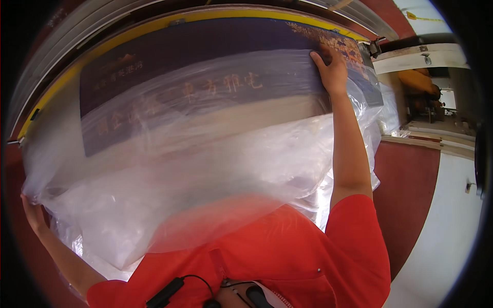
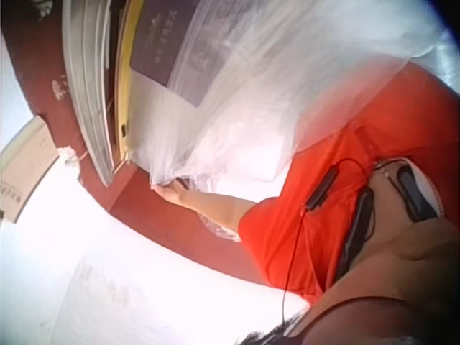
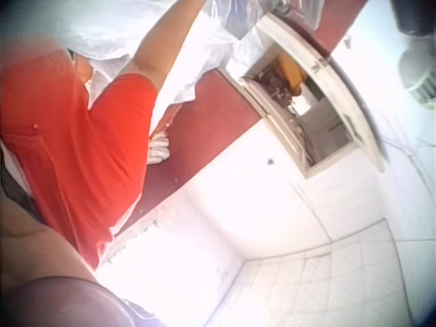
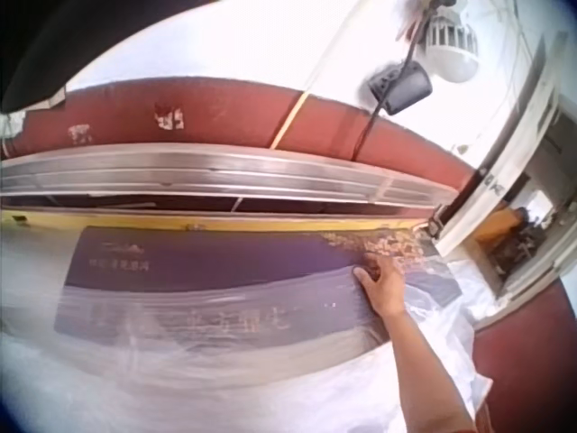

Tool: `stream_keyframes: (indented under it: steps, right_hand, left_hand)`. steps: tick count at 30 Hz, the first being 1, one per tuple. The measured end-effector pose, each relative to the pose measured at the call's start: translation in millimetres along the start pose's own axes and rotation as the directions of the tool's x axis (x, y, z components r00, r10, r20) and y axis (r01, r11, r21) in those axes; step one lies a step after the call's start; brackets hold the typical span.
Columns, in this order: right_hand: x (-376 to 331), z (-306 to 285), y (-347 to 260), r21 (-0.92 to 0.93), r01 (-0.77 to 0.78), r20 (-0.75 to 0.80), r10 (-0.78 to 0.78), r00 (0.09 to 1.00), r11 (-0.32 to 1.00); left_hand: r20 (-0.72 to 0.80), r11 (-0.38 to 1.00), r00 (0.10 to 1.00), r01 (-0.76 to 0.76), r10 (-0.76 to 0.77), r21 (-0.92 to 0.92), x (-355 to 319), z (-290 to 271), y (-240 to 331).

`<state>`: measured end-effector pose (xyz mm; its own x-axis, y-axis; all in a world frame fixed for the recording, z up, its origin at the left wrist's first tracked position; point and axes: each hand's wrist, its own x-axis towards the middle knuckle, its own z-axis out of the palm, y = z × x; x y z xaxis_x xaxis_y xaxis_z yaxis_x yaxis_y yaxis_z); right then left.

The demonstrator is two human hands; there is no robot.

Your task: The person wraps a large rectangular object, which appears to be a framed picture or artwork, with a clear plastic sheet. They repeatedly smooth the plastic over the surface and fold the edges to secure the wrapping.

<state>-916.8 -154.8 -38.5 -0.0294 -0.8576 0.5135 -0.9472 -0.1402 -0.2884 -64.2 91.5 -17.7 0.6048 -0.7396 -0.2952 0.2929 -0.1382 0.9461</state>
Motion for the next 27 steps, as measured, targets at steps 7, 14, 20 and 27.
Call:
stream_keyframes:
  steps: [7, 14, 20, 27]
  right_hand:
    - [4.3, -10.5, -15.5, 0.637, -0.195, 0.170, 0.111, 0.979, 0.746]
    - [12.1, -14.3, 5.0, 0.556, -0.502, 0.300, 0.403, 0.864, 0.662]
    - [114.7, 38.5, 38.2, 0.427, -0.405, 0.080, 0.412, 0.908, 0.809]
    - [106.6, 55.5, 43.3, 0.317, -0.516, 0.042, 0.532, 0.846, 0.796]
  left_hand:
    - [0.318, 0.405, 0.877, -0.453, 0.360, 0.794, 21.4, -1.7, 19.0]
    - [-0.097, 0.412, 0.715, -0.282, 0.693, 0.866, 155.5, 46.1, -47.4]
    - [-0.148, 0.659, 0.763, -0.423, 0.630, 0.622, 246.3, 98.1, -31.0]
    - [0.071, -0.223, 0.835, 0.063, 0.546, 0.973, 211.9, 138.8, -40.9]
